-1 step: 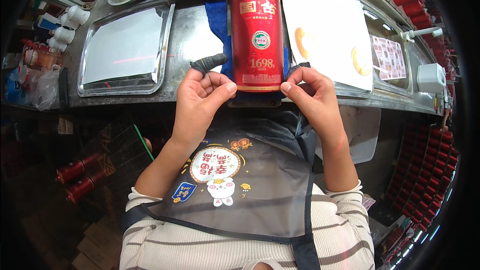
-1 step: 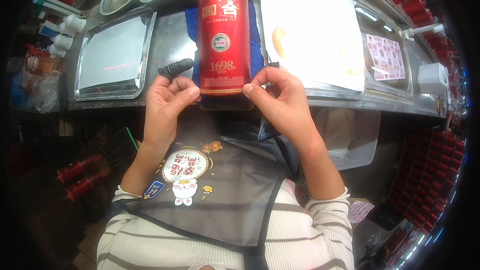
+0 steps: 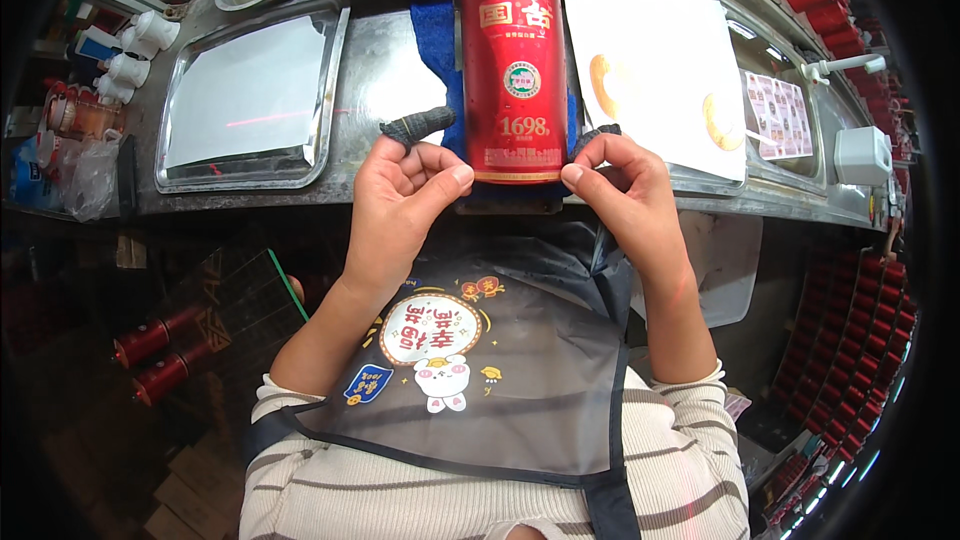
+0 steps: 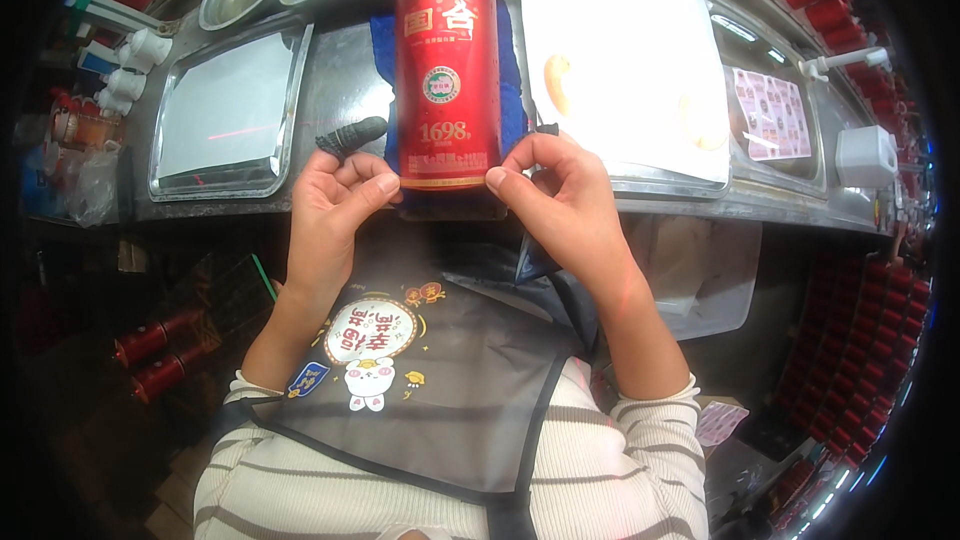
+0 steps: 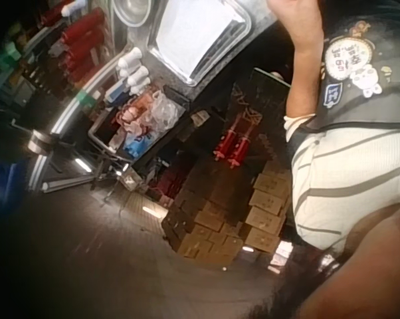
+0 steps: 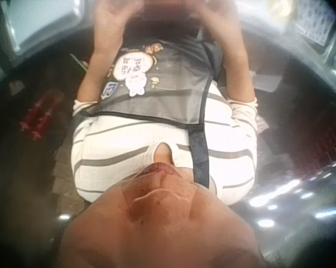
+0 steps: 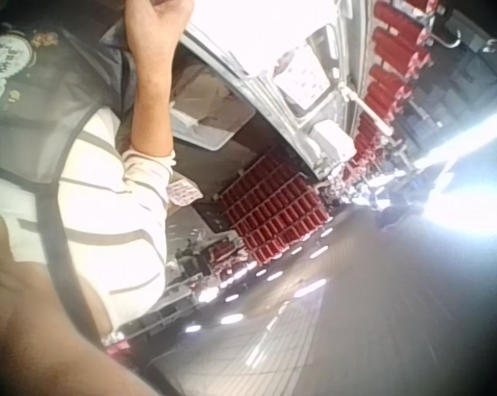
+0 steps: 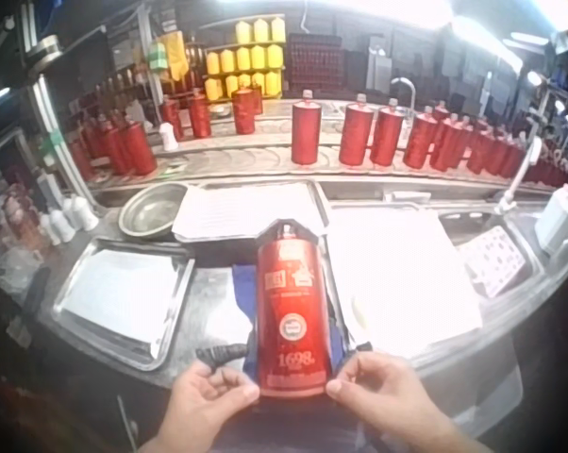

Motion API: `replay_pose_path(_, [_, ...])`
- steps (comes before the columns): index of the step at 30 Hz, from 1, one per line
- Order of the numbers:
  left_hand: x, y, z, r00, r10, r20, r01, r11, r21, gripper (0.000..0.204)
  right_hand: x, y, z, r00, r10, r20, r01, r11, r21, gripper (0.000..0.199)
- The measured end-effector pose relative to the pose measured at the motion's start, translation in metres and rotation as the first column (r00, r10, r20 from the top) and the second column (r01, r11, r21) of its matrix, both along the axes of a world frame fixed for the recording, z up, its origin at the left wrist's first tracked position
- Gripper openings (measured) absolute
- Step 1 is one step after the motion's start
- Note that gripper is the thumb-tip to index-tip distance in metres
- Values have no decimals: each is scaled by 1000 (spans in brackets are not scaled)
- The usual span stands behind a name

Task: The person picks up a red cylindrical bottle, places a gold circular label on its neck, and smooths it with a blue cloth. They then apply a long rectangular label to the bottle's body, smoothing it with the cloth. The person repeats this process with a second bottle.

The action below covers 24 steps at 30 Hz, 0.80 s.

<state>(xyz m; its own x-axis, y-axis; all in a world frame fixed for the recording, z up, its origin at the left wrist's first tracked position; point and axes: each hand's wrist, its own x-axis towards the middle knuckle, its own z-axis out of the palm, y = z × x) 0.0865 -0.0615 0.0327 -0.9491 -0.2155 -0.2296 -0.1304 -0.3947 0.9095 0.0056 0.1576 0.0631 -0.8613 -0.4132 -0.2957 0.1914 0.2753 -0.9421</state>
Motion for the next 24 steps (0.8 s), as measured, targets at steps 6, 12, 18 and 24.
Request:
replay_pose_path(6, [0, 1, 1, 1000, 3, 2, -3, 1000, -17, 30, 0, -1, 0, 1000, 1, 2, -1, 1000, -6, 16])
replay_pose_path(12, [-1, 1, 0, 1000, -1, 11, 1, 1000, -12, 29, 0, -1, -2, 1000, 3, 0, -3, 1000, -8, 15])
replay_pose_path(18, [-1, 1, 1, 1000, -3, 17, 4, 1000, -26, 28, 0, -1, -2, 1000, 0, 2, 0, 1000, -3, 14])
replay_pose_path(24, [-2, 2, 1, 1000, -3, 15, 3, 999, -34, 28, 0, -2, -3, 1000, -1, -10, 1, 1000, 5, 15])
